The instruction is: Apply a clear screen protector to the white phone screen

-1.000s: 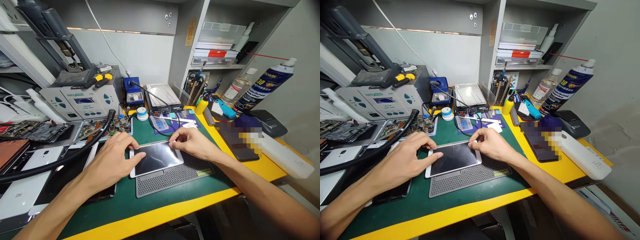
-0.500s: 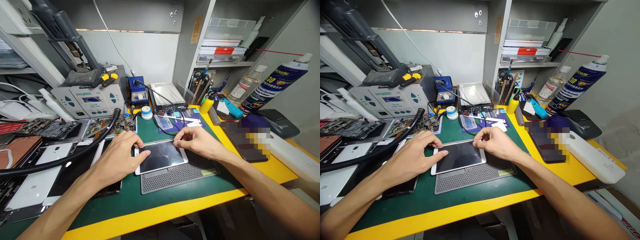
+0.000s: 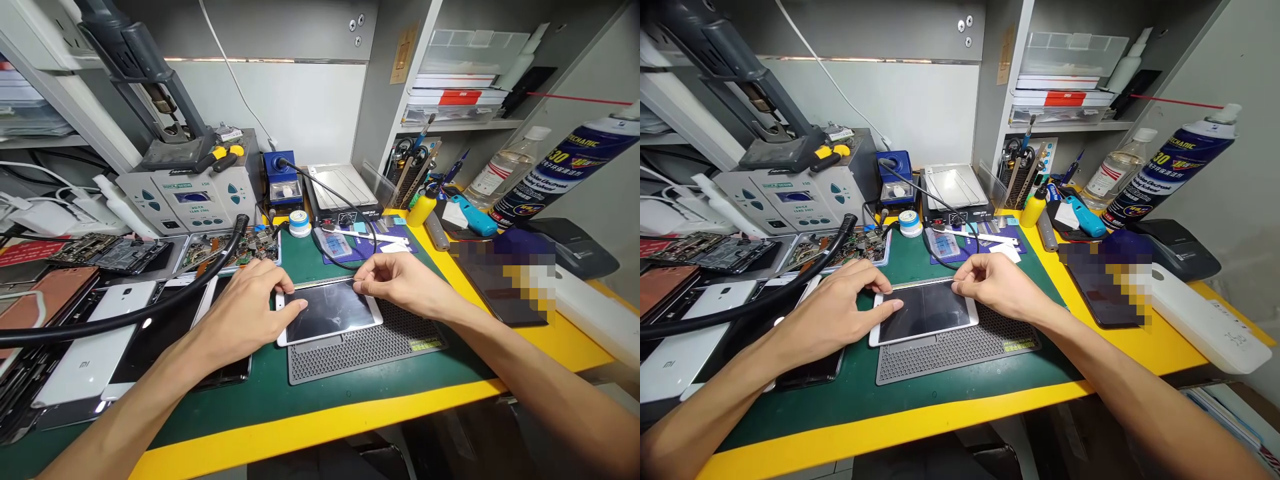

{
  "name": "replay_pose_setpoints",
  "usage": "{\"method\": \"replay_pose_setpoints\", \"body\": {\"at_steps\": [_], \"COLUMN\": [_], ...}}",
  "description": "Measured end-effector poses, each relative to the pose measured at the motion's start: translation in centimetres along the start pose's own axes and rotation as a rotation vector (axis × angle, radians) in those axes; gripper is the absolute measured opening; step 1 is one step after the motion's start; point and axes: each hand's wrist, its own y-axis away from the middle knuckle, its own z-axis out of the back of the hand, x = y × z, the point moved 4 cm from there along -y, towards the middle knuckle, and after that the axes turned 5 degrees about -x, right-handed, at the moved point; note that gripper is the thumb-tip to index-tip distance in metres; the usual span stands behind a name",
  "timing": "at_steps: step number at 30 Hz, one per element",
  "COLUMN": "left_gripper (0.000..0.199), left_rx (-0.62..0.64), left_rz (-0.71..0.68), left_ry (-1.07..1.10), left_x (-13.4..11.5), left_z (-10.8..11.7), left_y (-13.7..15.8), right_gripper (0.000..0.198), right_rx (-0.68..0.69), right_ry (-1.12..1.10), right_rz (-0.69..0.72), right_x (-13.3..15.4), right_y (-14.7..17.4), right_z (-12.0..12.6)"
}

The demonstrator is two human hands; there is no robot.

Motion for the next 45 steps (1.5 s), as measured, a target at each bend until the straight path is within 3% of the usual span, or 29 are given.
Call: {"method": "replay_pose_setpoints", "body": {"at_steps": [45], "left_gripper": [0.029], "left_rx": [-0.006], "left_rz": [0.054], "left_ry": [0.029], "left_x": [0.71], "left_z": [-0.18], "left_y": [-0.11], "right_gripper": [0.016], "right_rx": [-0.011], "right_ry": [-0.016], "right_rz": [0.038], "right_x": [-0.13], "right_y": [-0.19], "right_z": [0.07]}}
